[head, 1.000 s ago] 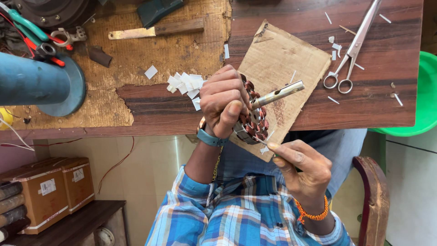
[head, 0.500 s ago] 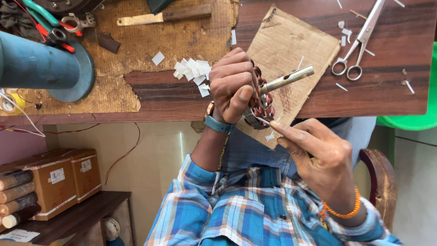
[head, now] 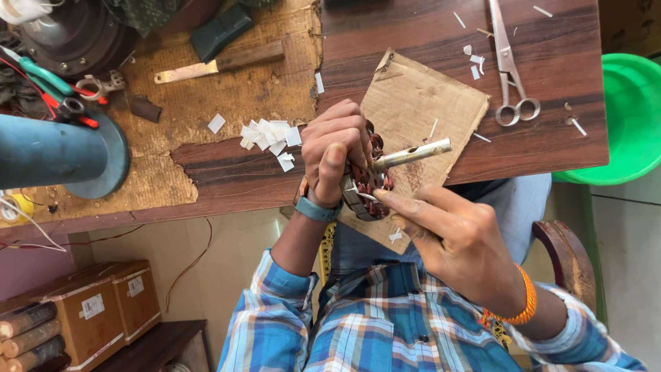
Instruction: The person cuts small white rectangular pieces with scissors and inserts them into the slots of a motor stator. They use a screwdriver to press the pieces into place and repeat the process across multiple slots.
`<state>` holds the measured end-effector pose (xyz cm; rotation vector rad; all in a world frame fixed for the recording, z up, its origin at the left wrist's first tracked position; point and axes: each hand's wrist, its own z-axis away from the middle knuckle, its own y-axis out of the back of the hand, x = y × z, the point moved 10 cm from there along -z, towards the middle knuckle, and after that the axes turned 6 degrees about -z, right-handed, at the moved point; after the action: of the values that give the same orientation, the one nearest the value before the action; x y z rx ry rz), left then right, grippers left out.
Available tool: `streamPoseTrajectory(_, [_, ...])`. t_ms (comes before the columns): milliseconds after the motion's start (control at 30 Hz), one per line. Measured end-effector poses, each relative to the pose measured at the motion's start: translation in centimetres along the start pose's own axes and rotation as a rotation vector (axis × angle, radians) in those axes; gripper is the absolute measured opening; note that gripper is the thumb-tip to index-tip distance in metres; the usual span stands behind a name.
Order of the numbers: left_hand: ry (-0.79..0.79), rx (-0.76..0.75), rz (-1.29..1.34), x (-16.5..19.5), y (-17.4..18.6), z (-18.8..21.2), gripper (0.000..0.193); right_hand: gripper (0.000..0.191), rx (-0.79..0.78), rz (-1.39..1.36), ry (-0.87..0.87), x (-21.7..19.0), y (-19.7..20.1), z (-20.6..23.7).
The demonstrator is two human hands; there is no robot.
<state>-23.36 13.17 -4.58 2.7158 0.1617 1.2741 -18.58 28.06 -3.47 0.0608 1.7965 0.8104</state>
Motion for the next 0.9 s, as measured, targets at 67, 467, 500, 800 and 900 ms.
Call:
streamPoseTrajectory(67, [0.055, 0.045, -0.044, -0.5, 0.5, 0.5, 0.064, 0.044, 0.042, 0.004, -0.039, 0.1, -0.8, 0.4])
streamPoseTrajectory(467, [0.118, 0.422, -0.070, -0.8, 1.1, 3.7, 0.063, 0.045, 0.266, 0.014, -0.121, 1.0, -4.6, 4.8])
streamPoseTrajectory(500, [0.076, 0.415, -0.038, -0.4, 1.0, 3.6, 0.063, 0.051, 0.254, -0.058, -0.122, 1.1, -5.3, 5.0])
streamPoseTrajectory(800, [-0.105, -0.052, 0.129, 0.2, -1.2, 0.7, 0.064, 0.043, 0.372, 0.262, -0.280, 8.8, 3.3, 5.2])
streamPoseTrajectory(900, [-0.133, -0.191, 0.172, 0.4, -2.7, -0.2, 0.071, 0.056, 0.388, -0.422, -0.390, 13.8, 3.0, 3.1])
